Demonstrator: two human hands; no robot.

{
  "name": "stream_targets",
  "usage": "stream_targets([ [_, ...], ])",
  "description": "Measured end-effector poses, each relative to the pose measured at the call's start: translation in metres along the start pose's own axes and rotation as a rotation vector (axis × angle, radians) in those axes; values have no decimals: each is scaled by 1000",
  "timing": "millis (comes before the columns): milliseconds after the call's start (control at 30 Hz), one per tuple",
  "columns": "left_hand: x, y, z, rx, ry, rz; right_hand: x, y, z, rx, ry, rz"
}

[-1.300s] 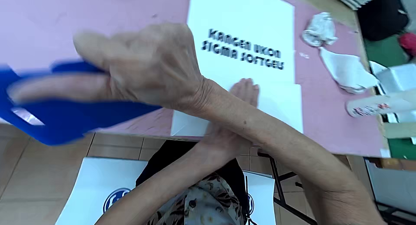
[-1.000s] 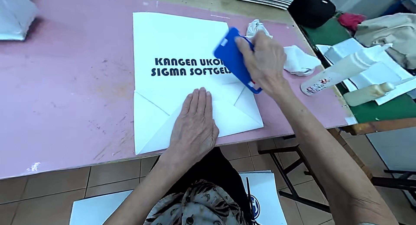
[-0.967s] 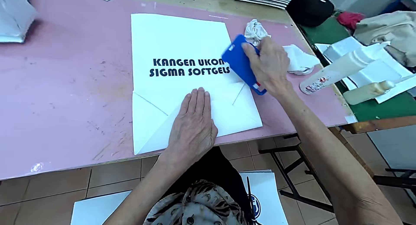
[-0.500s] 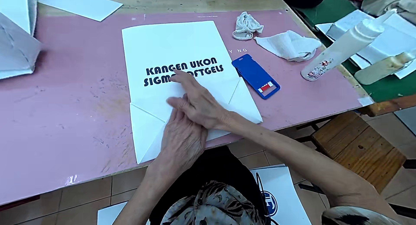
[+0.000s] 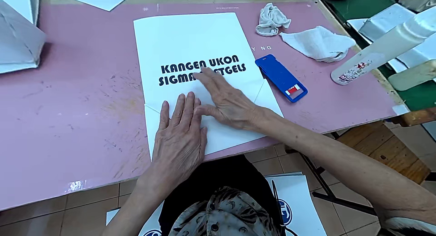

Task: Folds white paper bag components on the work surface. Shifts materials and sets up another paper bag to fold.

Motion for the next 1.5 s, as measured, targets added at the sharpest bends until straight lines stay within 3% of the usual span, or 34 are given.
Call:
stream_targets([
  [100, 1, 1, -1, 3, -8, 6, -2, 7, 1, -72, -94, -12],
  [167, 1, 2, -2, -11, -9, 14, -3, 0, 0, 86, -87, -29],
  [267, 3, 2, -2, -30, -13, 12, -4, -10, -9, 259, -57, -212],
  [367, 2, 2, 0, -58, 10, 2, -3, -7, -8, 286, -28, -193],
  [667, -39, 3, -14, 41, 32, -57, -18, 18, 34, -1, -94, -15],
  [767, -38, 2, -15, 80, 36, -37, -22, 15, 41, -62, -262, -164],
  [833, -37, 2, -14, 117, 47, -32, -34, 13, 47, -71, -341, -158],
  [933, -36, 0, -11, 110, 39, -3, -66, 23, 44, -264, -334, 2],
  [1100, -34, -12, -11, 126, 30, 81, -92, 19, 29, -587, -297, -39],
  [1267, -38, -35, -23, 140, -33, 20, -82, 8, 41, -543, -299, -90],
  [1400, -35, -27, -42, 325, -119, -73, -76, 8, 45, -523, -311, -124],
  [1500, -37, -20, -37, 411, -110, -78, -70, 5, 48, -525, -312, -29],
])
Point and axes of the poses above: each hand's wrist, its own x-axis towards the middle knuckle, its own y-axis out of the palm, z = x × y, the point moved 4 cm from there along x, towards the middle knuckle, and after that the axes turned 13 degrees about z, right-handed, at the moved point
